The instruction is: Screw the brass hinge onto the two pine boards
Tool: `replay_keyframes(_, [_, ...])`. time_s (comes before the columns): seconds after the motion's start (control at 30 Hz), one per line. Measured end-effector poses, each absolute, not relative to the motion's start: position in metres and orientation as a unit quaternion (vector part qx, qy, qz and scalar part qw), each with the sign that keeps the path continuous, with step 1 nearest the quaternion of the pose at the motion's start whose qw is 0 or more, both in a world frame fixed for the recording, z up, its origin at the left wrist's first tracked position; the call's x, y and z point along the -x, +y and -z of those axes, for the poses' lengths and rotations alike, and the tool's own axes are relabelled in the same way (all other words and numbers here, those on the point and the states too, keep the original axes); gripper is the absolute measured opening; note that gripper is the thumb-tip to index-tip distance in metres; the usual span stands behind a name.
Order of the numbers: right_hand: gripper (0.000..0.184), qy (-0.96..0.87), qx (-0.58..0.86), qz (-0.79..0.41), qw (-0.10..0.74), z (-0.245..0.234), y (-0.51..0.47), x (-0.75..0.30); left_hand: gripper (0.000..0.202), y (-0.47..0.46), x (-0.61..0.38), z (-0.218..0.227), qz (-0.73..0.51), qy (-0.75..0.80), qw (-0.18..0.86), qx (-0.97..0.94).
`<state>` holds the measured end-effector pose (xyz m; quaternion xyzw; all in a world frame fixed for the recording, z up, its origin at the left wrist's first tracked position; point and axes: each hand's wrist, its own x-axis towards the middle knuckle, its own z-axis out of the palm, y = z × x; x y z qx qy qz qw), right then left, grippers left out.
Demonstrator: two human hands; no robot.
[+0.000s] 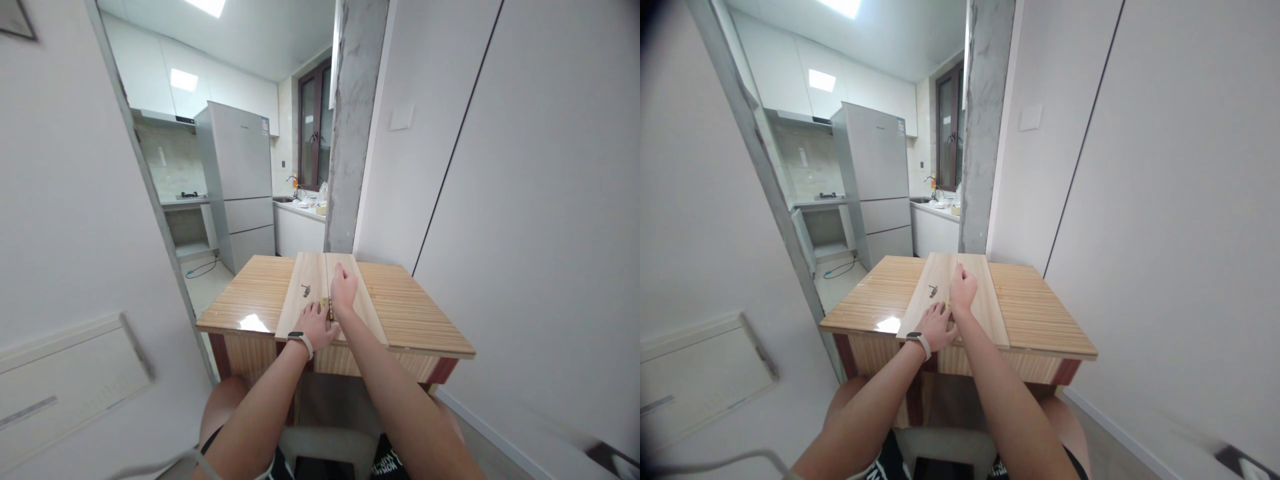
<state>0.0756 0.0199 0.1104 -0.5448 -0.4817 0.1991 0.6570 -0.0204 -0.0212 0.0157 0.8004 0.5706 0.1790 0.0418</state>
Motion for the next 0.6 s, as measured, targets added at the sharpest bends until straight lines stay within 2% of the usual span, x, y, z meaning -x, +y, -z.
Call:
replay_keyframes(0.07, [0.050, -0.537, 0.516, -0.266, 0.612, -0.112, 0.024, -0.083, 0.070, -0.021, 0.020, -0.014, -0.183, 0.570, 0.044, -0.800])
replay_keyframes(0.2, [0.055, -0.702, 0.389, -0.416, 0.427, -0.117, 0.029, -0.099, 0.071, -0.020, 0.020, -0.013, -0.190, 0.572, 0.039, -0.797])
replay_keyframes(0.27, [0.058, -0.713, 0.375, -0.432, 0.406, -0.119, 0.032, -0.103, 0.072, -0.019, 0.020, -0.012, -0.191, 0.573, 0.035, -0.796])
replay_keyframes(0.43, [0.068, -0.647, 0.455, -0.322, 0.520, -0.115, 0.035, -0.090, 0.071, -0.019, 0.019, -0.013, -0.181, 0.574, 0.037, -0.798])
replay_keyframes(0.6, [0.061, -0.502, 0.530, -0.192, 0.656, -0.105, 0.023, -0.070, 0.063, -0.018, 0.021, -0.012, -0.179, 0.565, 0.033, -0.805])
